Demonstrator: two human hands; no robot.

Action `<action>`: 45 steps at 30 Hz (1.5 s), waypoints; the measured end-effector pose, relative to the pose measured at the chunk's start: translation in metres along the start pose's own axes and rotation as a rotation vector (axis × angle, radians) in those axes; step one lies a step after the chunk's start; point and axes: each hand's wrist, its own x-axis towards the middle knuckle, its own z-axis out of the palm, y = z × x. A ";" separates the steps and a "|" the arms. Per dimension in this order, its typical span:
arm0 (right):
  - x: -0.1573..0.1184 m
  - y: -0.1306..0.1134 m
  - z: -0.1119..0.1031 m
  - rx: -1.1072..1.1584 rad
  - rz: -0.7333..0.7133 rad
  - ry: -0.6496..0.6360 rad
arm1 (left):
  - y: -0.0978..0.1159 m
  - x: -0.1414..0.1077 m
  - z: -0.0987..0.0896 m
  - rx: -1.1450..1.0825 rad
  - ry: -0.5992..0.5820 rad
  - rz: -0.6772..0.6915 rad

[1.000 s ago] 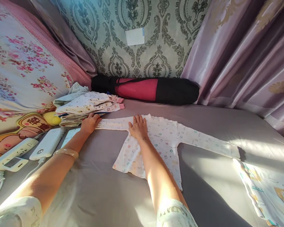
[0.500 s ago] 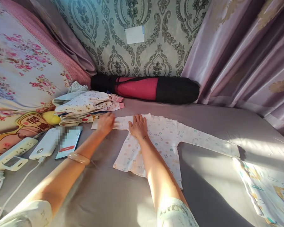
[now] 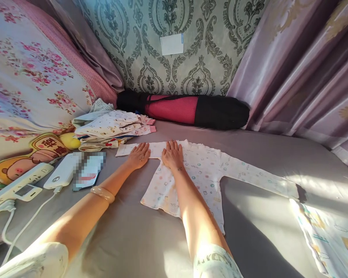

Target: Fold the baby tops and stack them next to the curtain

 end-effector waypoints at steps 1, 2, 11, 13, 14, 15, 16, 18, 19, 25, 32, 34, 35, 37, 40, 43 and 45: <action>0.000 0.000 0.000 0.000 -0.001 -0.003 | -0.009 -0.001 -0.002 0.023 -0.001 -0.047; 0.000 0.000 -0.001 0.000 -0.001 -0.006 | -0.016 -0.002 -0.005 0.039 0.004 -0.087; -0.003 0.000 -0.001 0.029 0.006 0.003 | -0.030 -0.014 -0.005 -0.019 0.217 -0.069; -0.003 0.000 -0.003 0.050 0.002 0.005 | -0.031 -0.016 -0.003 -0.039 0.314 0.033; -0.003 0.001 -0.004 0.065 0.002 0.005 | -0.032 -0.016 -0.002 -0.051 0.336 0.098; -0.004 0.001 -0.006 0.090 0.001 -0.003 | -0.033 -0.016 -0.001 -0.065 0.332 0.162; -0.004 0.002 -0.009 0.123 0.000 -0.016 | -0.034 -0.015 -0.001 -0.082 0.311 0.214; -0.005 0.005 -0.017 0.191 0.001 -0.044 | -0.036 -0.013 0.001 -0.112 0.258 0.262; -0.005 0.007 -0.022 0.216 0.004 -0.058 | -0.037 -0.012 0.002 -0.123 0.237 0.260; -0.008 0.033 -0.049 0.263 -0.012 -0.019 | -0.041 -0.009 0.002 -0.165 0.192 0.206; -0.009 0.060 -0.034 -0.017 0.022 0.006 | -0.036 -0.013 -0.001 -0.105 0.293 0.224; -0.009 0.064 -0.027 -0.039 0.021 -0.023 | -0.036 -0.013 0.000 -0.108 0.290 0.219; -0.009 0.066 -0.024 -0.033 0.024 -0.028 | -0.036 -0.013 0.001 -0.117 0.281 0.212; -0.009 0.068 -0.021 -0.016 0.029 -0.031 | -0.036 -0.012 0.002 -0.133 0.261 0.202; -0.007 0.069 -0.022 -0.011 0.032 -0.040 | -0.037 -0.012 0.002 -0.139 0.238 0.197; -0.008 0.068 -0.028 0.011 0.045 -0.076 | -0.036 -0.013 0.001 -0.133 0.231 0.198; -0.012 0.068 -0.033 0.046 0.046 -0.081 | -0.036 -0.013 0.001 -0.125 0.225 0.196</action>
